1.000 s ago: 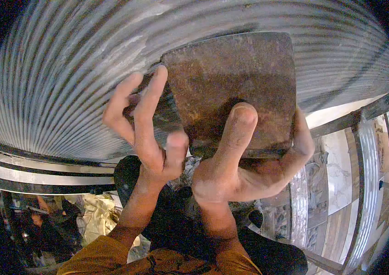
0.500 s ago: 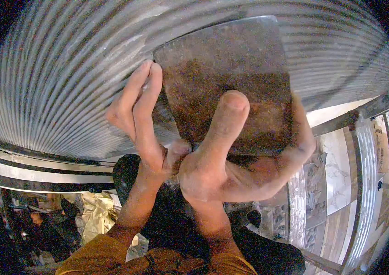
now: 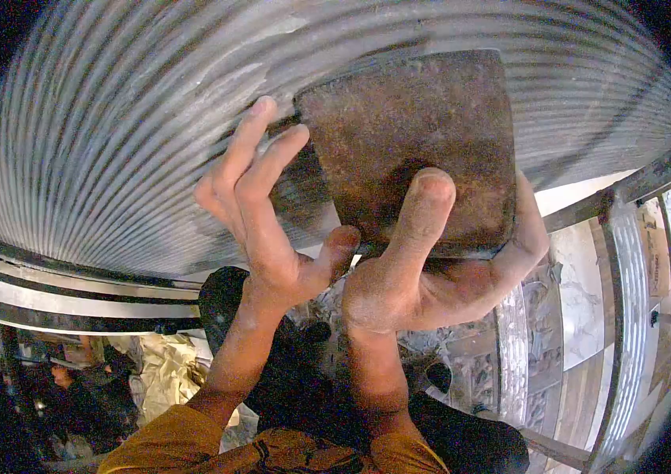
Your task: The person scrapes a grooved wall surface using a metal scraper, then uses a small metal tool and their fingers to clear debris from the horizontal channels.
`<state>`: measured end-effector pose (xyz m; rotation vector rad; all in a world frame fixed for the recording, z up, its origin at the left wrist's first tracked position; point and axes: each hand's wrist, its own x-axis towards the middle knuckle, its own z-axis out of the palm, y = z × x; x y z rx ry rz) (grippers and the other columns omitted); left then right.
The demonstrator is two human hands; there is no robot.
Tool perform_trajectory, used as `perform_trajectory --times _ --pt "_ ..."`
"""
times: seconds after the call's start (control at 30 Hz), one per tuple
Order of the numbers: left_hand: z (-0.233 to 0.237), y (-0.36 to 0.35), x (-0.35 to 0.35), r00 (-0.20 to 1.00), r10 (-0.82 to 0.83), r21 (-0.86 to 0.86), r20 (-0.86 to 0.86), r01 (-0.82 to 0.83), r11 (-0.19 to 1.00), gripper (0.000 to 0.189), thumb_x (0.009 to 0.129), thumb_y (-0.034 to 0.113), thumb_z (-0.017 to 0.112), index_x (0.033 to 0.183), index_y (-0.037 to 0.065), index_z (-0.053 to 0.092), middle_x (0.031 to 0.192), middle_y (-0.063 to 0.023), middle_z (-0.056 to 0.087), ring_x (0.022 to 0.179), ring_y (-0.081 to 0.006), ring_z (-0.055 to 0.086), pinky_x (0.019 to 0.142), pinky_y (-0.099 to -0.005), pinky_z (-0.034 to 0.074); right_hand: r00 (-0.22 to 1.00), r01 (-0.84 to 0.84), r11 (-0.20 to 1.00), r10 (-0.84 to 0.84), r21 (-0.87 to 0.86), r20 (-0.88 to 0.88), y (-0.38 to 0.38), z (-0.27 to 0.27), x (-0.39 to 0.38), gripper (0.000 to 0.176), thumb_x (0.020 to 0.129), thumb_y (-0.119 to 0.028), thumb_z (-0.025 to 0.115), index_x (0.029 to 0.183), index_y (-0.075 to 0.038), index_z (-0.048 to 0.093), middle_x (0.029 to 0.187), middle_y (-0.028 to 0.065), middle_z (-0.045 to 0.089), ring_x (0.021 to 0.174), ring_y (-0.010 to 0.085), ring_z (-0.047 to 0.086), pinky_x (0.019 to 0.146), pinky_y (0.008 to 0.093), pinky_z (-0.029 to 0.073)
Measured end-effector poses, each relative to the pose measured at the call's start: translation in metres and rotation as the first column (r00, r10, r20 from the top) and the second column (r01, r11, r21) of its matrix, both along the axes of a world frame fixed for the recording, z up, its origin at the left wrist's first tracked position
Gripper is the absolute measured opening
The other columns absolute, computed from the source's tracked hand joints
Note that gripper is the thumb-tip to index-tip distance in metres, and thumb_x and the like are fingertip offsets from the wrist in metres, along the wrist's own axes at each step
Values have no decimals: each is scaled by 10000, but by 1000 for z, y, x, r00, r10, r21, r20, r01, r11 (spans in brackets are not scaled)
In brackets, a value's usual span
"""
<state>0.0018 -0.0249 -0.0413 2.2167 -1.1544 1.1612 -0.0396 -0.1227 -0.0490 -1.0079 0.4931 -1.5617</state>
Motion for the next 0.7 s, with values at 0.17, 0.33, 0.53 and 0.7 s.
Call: perform_trajectory --times 0.17,0.33,0.53,0.7 --pt "2 2 1 1000 -19 3 -15 19 1000 682 869 563 559 1265 10 512 1383 -233 493 1205 -275 451 957 -389 255 999 -17 999 15 -48 -36 -4 -2 2 367 886 -118 675 1178 34 515 1047 155 614 912 186 584 770 301 508" --pt "4 5 1 992 -114 -3 -48 114 994 524 881 478 572 1179 58 476 1389 -256 486 1197 -270 461 955 -393 252 993 -115 992 114 41 34 2 2 4 357 897 -113 656 1177 55 510 1051 147 610 917 172 573 794 293 487" --pt "3 2 -1 991 -93 -32 -101 90 995 453 863 384 628 1117 93 391 1380 -288 482 1139 -275 501 961 -392 246 990 -137 990 137 -16 26 -6 -10 9 441 876 -205 696 1179 53 505 1032 138 584 945 209 541 850 336 442" --pt "-10 -4 10 964 -267 -269 -7 255 929 435 737 280 727 1077 144 493 1397 -136 528 1022 -212 410 922 -363 238 972 -212 977 210 9 102 -4 -8 9 455 876 -219 695 1194 40 497 1052 131 575 958 215 539 864 336 432"
